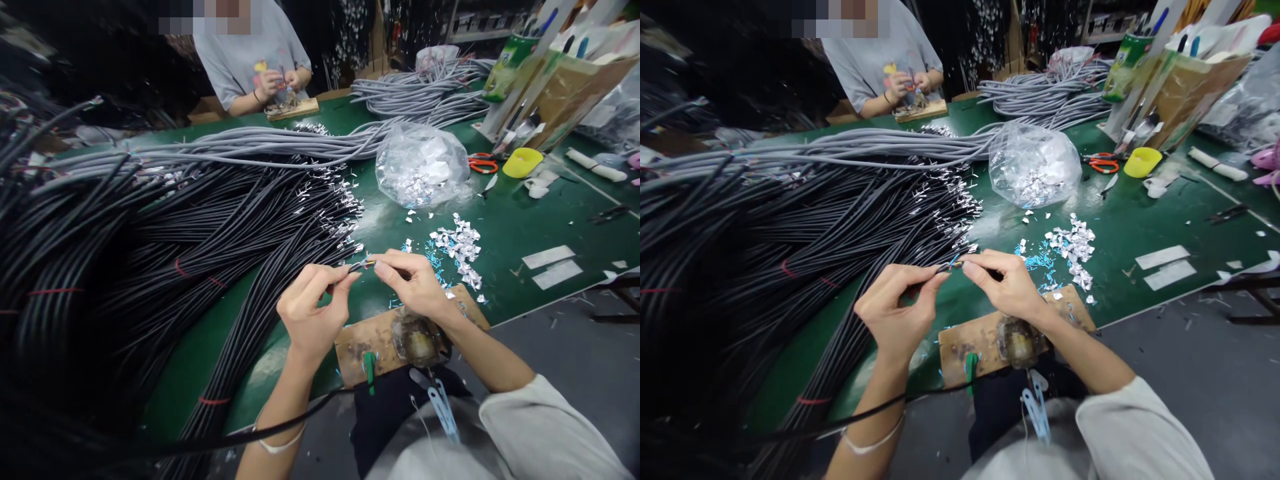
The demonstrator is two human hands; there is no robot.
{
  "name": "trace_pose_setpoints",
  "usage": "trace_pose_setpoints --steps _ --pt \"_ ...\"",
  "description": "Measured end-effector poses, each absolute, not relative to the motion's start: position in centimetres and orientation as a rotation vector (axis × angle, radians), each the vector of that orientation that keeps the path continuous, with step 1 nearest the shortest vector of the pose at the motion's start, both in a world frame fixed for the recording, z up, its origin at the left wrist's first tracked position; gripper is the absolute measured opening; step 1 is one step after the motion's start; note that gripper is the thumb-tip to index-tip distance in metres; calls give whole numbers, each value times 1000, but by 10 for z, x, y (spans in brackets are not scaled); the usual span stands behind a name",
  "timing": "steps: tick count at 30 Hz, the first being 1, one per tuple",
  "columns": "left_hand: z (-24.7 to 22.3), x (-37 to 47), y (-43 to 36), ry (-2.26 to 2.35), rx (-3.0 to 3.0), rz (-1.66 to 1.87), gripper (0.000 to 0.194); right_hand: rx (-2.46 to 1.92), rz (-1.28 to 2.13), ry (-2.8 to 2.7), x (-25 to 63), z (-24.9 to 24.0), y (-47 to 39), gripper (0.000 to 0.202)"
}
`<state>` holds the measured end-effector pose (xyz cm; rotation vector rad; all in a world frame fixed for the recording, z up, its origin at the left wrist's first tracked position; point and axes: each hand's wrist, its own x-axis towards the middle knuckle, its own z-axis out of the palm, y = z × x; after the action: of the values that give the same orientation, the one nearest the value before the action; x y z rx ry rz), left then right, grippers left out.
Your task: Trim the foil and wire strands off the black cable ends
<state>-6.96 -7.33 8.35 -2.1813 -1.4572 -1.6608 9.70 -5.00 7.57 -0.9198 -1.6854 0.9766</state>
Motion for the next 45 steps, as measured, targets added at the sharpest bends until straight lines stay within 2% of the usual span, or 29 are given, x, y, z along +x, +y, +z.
trace_pose_setpoints --steps 14,19,24,30,35,39,45 --pt "80 -70 -71 -1357 -2200 -1419 9 -992 1003 -1660 97 73 -47 25" --pt "78 -66 -73 -1421 -2089 -1469 12 -1020 968 -1640 97 72 -48 25" --pt "78 -62 -77 -1624 -2192 -1574 3 -1044 837 -1670 96 74 -51 24" --pt "86 -67 -73 -2252 -2558 -1960 29 -1031 806 -1731 98 77 -53 26" --pt "93 -73 -69 -2530 -2801 -2267 44 -980 893 -1762 100 77 -51 23" --pt "92 -71 -71 -2482 -2648 -2279 34 -1035 955 -1569 98 77 -50 21" --pt "83 -64 -75 -2266 -2545 -1997 20 -1022 1063 -1466 96 77 -49 26"
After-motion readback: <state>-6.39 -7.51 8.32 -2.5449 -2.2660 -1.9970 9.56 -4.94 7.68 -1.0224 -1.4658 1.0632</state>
